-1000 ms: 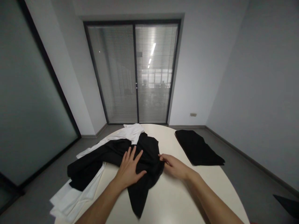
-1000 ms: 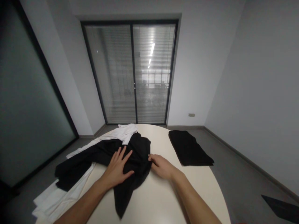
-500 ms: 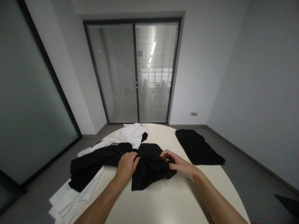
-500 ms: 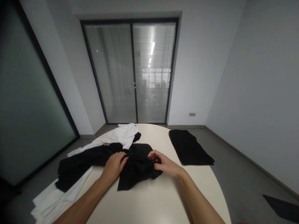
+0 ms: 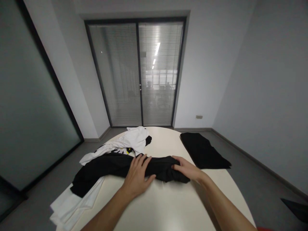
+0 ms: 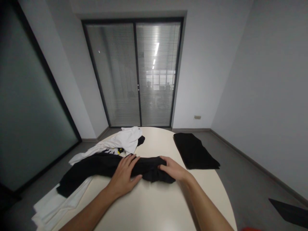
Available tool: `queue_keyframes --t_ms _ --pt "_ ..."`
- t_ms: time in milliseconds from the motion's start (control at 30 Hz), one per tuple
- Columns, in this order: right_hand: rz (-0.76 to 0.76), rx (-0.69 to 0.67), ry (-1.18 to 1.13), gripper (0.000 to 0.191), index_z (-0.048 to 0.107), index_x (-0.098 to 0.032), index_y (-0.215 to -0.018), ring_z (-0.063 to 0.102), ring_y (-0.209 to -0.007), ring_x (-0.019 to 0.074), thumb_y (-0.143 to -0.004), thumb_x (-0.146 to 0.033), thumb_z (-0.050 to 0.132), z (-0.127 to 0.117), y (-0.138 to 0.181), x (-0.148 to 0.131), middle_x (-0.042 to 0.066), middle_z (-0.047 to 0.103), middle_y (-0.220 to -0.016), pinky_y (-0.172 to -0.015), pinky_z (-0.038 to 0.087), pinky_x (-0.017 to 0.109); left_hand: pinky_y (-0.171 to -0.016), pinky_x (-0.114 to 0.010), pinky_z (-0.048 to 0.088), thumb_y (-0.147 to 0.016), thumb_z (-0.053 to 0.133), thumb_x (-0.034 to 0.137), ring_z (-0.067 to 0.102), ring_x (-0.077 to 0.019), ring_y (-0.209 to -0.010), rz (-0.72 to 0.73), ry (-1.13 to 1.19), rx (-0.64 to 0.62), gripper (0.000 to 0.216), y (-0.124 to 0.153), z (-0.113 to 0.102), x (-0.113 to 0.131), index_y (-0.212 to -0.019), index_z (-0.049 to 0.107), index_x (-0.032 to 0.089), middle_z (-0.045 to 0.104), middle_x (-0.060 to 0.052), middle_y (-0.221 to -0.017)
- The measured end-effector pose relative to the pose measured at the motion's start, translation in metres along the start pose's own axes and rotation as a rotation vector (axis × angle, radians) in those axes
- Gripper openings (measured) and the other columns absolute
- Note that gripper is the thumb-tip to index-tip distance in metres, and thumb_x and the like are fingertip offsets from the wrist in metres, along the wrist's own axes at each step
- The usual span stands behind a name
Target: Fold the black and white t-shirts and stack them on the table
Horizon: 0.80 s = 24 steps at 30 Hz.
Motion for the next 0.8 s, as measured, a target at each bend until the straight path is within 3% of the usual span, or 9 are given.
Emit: queue_keyframes --t_ms 67,167,267,333,433,533,700,800 --pt "0.014 0.181 -0.032 0.022 0.063 -0.017 -0.092 0.062 -0.083 0.0204 -0.082 -0.036 0.062 -0.021 0.001 0.001 0.002 0.067 -0.084 -0.079 0.051 0.032 -0.114 -0.056 0.028 -0.085 0.065 0.039 0.037 -0.0366 -0.139 -0.115 -0.093 0.005 0.072 0.001 0.003 -0.017 -0.150 0.038 0.022 0.044 -0.015 -0.151" --pt "-0.002 0.501 -0.080 0.033 0.061 -0.019 -0.096 0.061 -0.088 0.0215 -0.080 -0.048 0.065 -0.046 0.001 0.010 0.003 0.067 -0.091 -0.083 0.050 0.033 -0.103 -0.045 0.042 -0.085 0.061 0.023 0.053 -0.0322 -0.126 -0.250 -0.145 -0.084 0.066 0.002 0.005 -0.032 -0.148 0.041 0.019 0.057 -0.016 -0.138" --pt "-0.018 0.758 -0.116 0.048 0.058 -0.022 -0.108 0.062 -0.096 0.0240 -0.075 -0.055 0.068 -0.061 0.002 0.024 0.005 0.068 -0.100 -0.087 0.050 0.036 -0.091 -0.038 0.049 -0.086 0.053 0.011 0.065 -0.0284 -0.108 -0.267 -0.088 -0.179 0.046 0.000 0.003 -0.023 -0.131 0.059 0.019 0.070 -0.013 -0.116" --pt "0.007 0.844 -0.106 0.053 0.057 -0.022 -0.111 0.062 -0.097 0.0247 -0.073 -0.057 0.069 -0.065 0.002 0.033 0.005 0.068 -0.101 -0.086 0.051 0.037 -0.084 -0.035 0.051 -0.091 0.050 0.015 0.070 -0.0260 -0.094 -0.253 0.043 -0.186 0.032 -0.001 0.000 -0.007 -0.117 0.066 0.021 0.073 -0.011 -0.104" --pt "0.088 0.805 -0.151 0.047 0.063 -0.022 -0.104 0.065 -0.093 0.0252 -0.075 -0.059 0.067 -0.067 0.003 0.043 0.004 0.070 -0.094 -0.082 0.053 0.037 -0.076 -0.029 0.052 -0.097 0.049 0.028 0.070 -0.0213 -0.079 -0.216 0.381 -0.212 0.022 -0.002 -0.001 0.018 -0.103 0.069 0.021 0.074 -0.006 -0.089" --pt "0.192 0.641 -0.387 0.042 0.067 -0.019 -0.092 0.069 -0.084 0.0257 -0.077 -0.058 0.067 -0.061 0.006 0.043 0.005 0.072 -0.083 -0.073 0.056 0.035 -0.080 -0.029 0.053 -0.096 0.052 0.036 0.069 -0.0205 -0.087 -0.196 0.627 -0.225 0.024 -0.004 -0.001 0.027 -0.095 0.069 0.019 0.074 -0.004 -0.092" --pt "0.328 0.354 -0.651 0.037 0.070 -0.018 -0.087 0.071 -0.070 0.0254 -0.082 -0.054 0.067 -0.045 0.018 0.027 0.008 0.073 -0.071 -0.065 0.060 0.037 -0.094 -0.040 0.051 -0.093 0.048 0.023 0.066 -0.0247 -0.106 -0.344 0.416 0.083 0.031 -0.006 -0.009 -0.008 -0.121 0.061 0.020 0.070 -0.009 -0.116" --pt "0.360 0.260 -0.693 0.039 0.070 -0.017 -0.094 0.072 -0.071 0.0246 -0.085 -0.054 0.064 -0.036 0.020 0.016 0.009 0.075 -0.075 -0.066 0.061 0.036 -0.109 -0.046 0.042 -0.092 0.044 0.016 0.056 -0.0262 -0.126 -0.215 0.228 0.246 0.042 -0.005 -0.016 -0.010 -0.132 0.055 0.020 0.060 -0.012 -0.135"
Point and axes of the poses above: each hand's wrist, its own y-axis away from the middle knuckle, its own z-axis out of the palm, x = y × z, the point moved 4 cm from there along -y, towards the middle knuckle
